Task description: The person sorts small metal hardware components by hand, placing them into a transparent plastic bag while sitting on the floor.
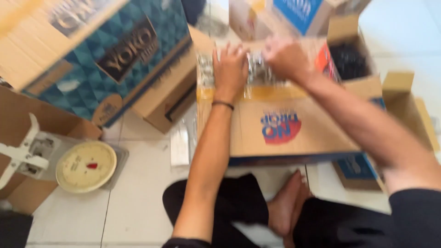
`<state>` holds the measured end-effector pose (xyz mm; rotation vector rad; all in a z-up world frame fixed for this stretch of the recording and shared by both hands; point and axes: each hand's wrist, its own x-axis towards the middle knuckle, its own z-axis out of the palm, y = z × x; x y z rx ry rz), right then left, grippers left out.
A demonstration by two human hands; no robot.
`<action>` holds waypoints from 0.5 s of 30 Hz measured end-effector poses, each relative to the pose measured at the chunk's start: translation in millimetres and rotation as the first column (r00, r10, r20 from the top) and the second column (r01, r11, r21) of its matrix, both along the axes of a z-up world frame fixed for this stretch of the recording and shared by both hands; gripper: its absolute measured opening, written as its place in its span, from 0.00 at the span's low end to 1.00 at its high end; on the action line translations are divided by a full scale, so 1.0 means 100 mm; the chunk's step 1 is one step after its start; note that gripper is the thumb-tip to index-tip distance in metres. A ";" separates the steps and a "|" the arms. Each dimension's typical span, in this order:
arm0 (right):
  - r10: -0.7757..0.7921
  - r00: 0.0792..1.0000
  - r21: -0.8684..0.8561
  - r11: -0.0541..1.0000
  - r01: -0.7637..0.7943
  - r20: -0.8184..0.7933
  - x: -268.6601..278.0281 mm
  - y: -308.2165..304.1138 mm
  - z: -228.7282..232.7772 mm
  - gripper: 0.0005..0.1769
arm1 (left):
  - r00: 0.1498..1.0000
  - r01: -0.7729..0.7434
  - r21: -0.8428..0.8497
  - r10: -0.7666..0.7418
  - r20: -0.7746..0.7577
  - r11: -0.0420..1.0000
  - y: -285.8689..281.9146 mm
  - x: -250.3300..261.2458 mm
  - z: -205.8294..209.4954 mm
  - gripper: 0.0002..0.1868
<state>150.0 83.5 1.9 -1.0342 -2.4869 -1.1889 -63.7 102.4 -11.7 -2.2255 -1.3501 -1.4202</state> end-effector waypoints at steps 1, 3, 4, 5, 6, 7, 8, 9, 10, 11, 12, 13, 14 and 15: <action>0.012 1.000 -0.005 1.000 -0.012 0.007 -0.09 -0.01 -0.01 0.05 | 1.000 -0.019 -0.088 0.018 -0.014 0.996 -0.10 0.00 -0.06 0.17; 0.033 0.999 -0.043 0.999 -0.032 0.020 -0.18 -0.13 -0.17 0.06 | 0.998 -0.056 -0.286 0.044 -0.048 0.957 -0.30 0.01 -0.26 0.20; 0.031 0.999 -0.071 0.997 -0.030 0.014 -0.18 -0.25 -0.25 0.06 | 0.998 -0.056 -0.312 0.041 -0.054 0.948 -0.35 0.00 -0.35 0.20; -0.049 0.999 -0.213 0.976 0.053 0.021 -0.20 -0.25 -0.22 0.08 | 0.996 -0.080 -0.237 0.089 0.026 0.968 -0.28 -0.02 -0.35 0.19; -0.128 0.991 -0.349 0.927 0.134 0.040 -0.21 -0.26 -0.18 0.19 | 0.986 -0.111 -0.161 0.129 0.109 0.981 -0.22 -0.03 -0.33 0.18; -0.124 0.991 -0.338 0.932 0.131 0.041 -0.21 -0.26 -0.08 0.19 | 0.985 -0.115 -0.149 0.132 0.114 0.982 -0.23 -0.04 -0.26 0.18; -0.170 0.985 -0.409 0.897 0.165 0.025 -0.21 -0.27 0.02 0.20 | 0.980 -0.101 -0.154 0.125 0.156 0.983 -0.24 -0.05 -0.20 0.17; -0.223 0.975 -0.493 0.847 0.199 0.011 -0.20 -0.36 0.06 0.22 | 0.975 -0.080 -0.173 0.114 0.193 0.982 -0.32 -0.05 -0.19 0.17; -0.225 0.974 -0.496 0.845 0.200 0.011 -0.19 -0.36 0.03 0.22 | 0.975 -0.079 -0.177 0.113 0.193 0.981 -0.33 -0.08 -0.20 0.17; -0.183 0.980 -0.490 0.863 0.122 -0.078 -0.15 -0.35 0.01 0.18 | 0.983 -0.046 -0.134 0.069 0.172 0.990 -0.32 -0.08 -0.19 0.17; -0.139 0.976 -0.476 0.878 0.044 -0.167 -0.11 -0.35 0.00 0.14 | 0.988 -0.012 -0.091 0.025 0.150 0.996 -0.32 -0.08 -0.17 0.18; -0.139 0.976 -0.467 0.883 0.045 -0.168 -0.07 -0.34 -0.04 0.14 | 0.988 -0.010 -0.080 0.022 0.151 0.997 -0.34 -0.07 -0.13 0.18; -0.121 0.976 -0.508 0.862 0.013 -0.180 -0.04 -0.32 -0.07 0.09 | 0.999 -0.050 -0.225 0.043 -0.034 0.973 -0.37 -0.08 -0.09 0.20; -0.103 0.976 -0.554 0.832 -0.021 -0.192 -0.01 -0.34 -0.13 0.06 | 0.975 -0.116 -0.360 0.036 -0.220 0.926 -0.43 -0.09 -0.08 0.24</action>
